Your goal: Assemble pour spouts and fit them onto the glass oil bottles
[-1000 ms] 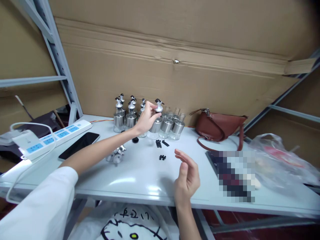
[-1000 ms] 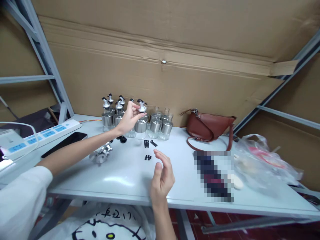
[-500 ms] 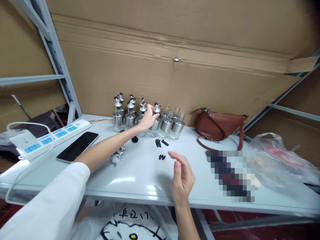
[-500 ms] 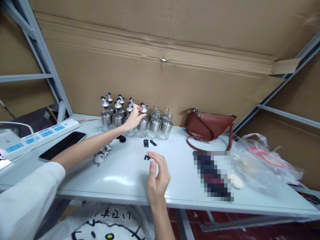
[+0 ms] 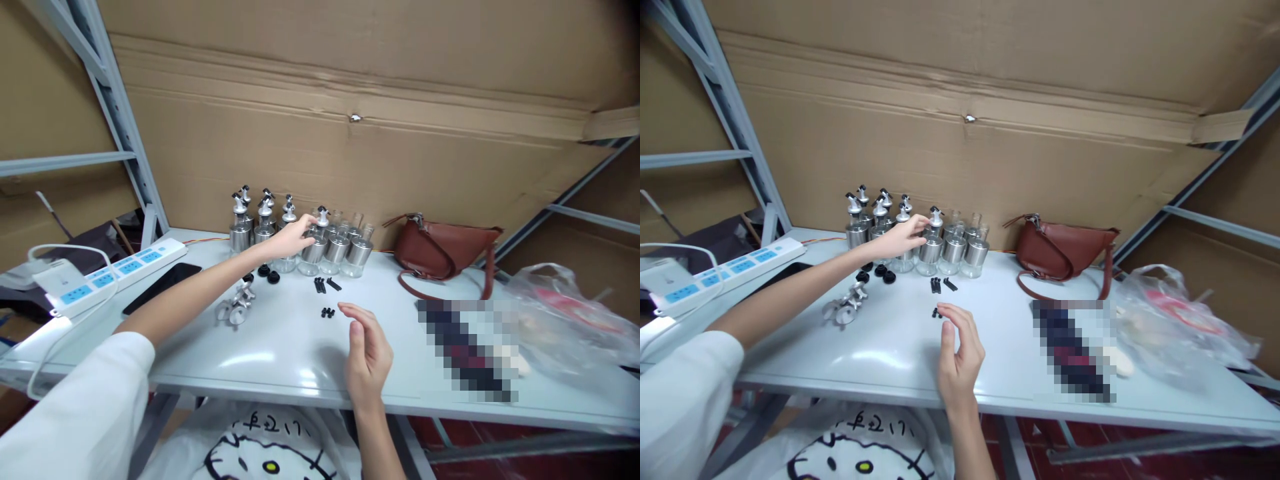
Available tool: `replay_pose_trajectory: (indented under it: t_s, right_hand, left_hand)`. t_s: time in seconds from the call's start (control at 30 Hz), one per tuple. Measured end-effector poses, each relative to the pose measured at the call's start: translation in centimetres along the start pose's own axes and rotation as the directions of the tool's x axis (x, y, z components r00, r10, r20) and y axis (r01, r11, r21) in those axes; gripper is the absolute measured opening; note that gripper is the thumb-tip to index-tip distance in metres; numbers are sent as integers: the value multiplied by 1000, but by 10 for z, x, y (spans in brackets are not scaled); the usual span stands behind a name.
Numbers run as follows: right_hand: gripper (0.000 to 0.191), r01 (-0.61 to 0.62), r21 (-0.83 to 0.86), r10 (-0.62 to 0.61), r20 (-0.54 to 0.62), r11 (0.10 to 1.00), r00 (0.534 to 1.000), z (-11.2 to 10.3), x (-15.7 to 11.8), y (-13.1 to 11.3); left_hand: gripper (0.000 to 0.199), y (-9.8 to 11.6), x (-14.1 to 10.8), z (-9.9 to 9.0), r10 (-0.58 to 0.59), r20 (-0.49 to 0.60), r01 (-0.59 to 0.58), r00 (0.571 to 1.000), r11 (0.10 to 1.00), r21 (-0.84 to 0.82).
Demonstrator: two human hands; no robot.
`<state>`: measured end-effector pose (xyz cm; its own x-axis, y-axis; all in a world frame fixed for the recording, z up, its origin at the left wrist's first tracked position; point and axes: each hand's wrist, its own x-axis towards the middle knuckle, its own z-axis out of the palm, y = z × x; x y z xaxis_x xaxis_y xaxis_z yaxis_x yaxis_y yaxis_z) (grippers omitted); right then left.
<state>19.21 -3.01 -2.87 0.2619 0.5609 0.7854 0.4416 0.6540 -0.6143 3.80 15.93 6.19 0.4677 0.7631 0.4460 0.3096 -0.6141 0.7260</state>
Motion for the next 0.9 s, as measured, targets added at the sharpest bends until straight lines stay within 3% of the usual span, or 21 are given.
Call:
replay_pose_trajectory:
  t_s: [0.07, 0.17, 0.27, 0.4, 0.6, 0.9]
  right_hand:
    - [21, 2, -3, -2, -2, 1000, 1000, 0, 0, 1]
    - [20, 4, -4, -4, 7, 1000, 1000, 0, -1, 1]
    - [21, 2, 5, -2, 28, 1000, 1000, 0, -2, 0]
    - [21, 10, 7, -11, 54, 1000, 998, 1, -4, -2]
    - [21, -7, -1, 7, 74, 1000, 997, 3, -5, -3]
    - [17, -10, 4, 9, 71, 1000, 997, 4, -5, -4]
  left_hand:
    - [29, 5, -20, -12, 15, 28, -16, 999, 999, 41]
    - [20, 6, -56, -36, 45, 173, -98, 984, 945, 311]
    - [19, 1, -90, -58, -45, 262, -86, 964, 880, 468]
    - [25, -6, -123, -73, -127, 328, -68, 936, 848, 525]
    - [42, -19, -138, -78, -91, 348, -93, 933, 874, 477]
    - [27, -32, -138, -80, -72, 394, -122, 916, 887, 446]
